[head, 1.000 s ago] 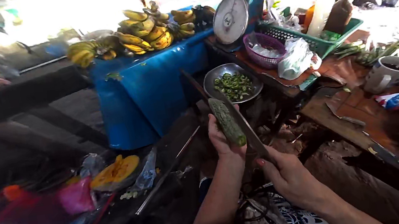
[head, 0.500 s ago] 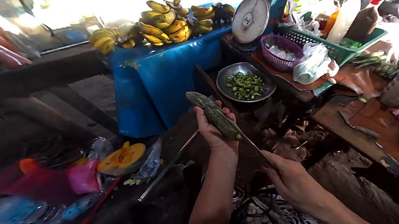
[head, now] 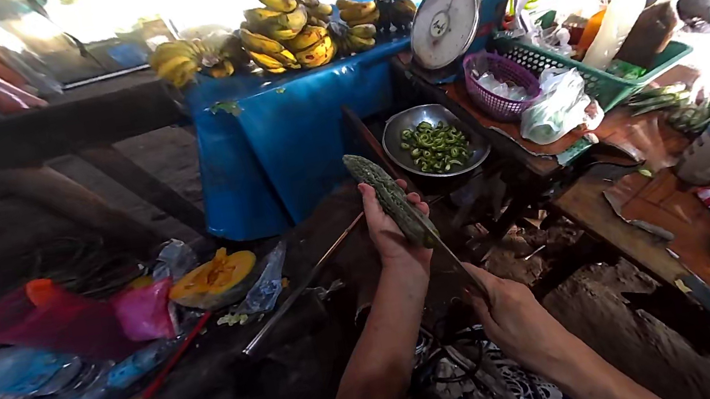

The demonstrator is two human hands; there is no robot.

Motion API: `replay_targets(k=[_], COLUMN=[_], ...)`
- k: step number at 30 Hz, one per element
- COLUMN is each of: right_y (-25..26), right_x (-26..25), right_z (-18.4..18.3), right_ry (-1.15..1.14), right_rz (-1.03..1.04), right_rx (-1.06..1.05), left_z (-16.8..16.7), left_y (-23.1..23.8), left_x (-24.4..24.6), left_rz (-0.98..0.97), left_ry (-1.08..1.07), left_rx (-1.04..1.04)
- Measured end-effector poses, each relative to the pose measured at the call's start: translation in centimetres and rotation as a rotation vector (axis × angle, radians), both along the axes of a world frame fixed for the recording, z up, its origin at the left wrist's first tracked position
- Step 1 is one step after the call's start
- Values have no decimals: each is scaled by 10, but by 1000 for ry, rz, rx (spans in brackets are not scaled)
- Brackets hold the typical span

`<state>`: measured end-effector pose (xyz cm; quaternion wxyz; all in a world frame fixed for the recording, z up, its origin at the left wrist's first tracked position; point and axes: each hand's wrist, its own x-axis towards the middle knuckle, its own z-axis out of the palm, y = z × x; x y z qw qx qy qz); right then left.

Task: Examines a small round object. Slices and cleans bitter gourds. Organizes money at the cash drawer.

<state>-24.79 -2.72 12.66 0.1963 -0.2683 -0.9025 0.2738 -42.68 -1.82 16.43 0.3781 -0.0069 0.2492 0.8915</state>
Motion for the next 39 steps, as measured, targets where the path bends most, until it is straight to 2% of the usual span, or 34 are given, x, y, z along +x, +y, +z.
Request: replay_targets(k=[5,9,22,27,30,34,39], right_y=[1,5,29,47,50,48,34], right_x=[-4,-8,-10,-7,-1,5,7], right_z=[8,9,-15,-35,-40,-31,-18], right_ry=[-123,-151,20,195,266,474,511], right_rz=[-51,-76,-260,-312,-285,-137,-66], right_rx=[-77,-122,32,-51,-83,33,46], left_z=[-5,-5,-17,-32,-38,-36,-16], left_y=[-2,1,17,22,20,8,16], left_x=[5,12,55,72,75,63,33], left_rz=[20,21,-206,-267,-282,-271,-169], left_ry=[198,192,170,280,373,557,543], left_rx=[-44,-93,-197,-270,-244,-59,-64])
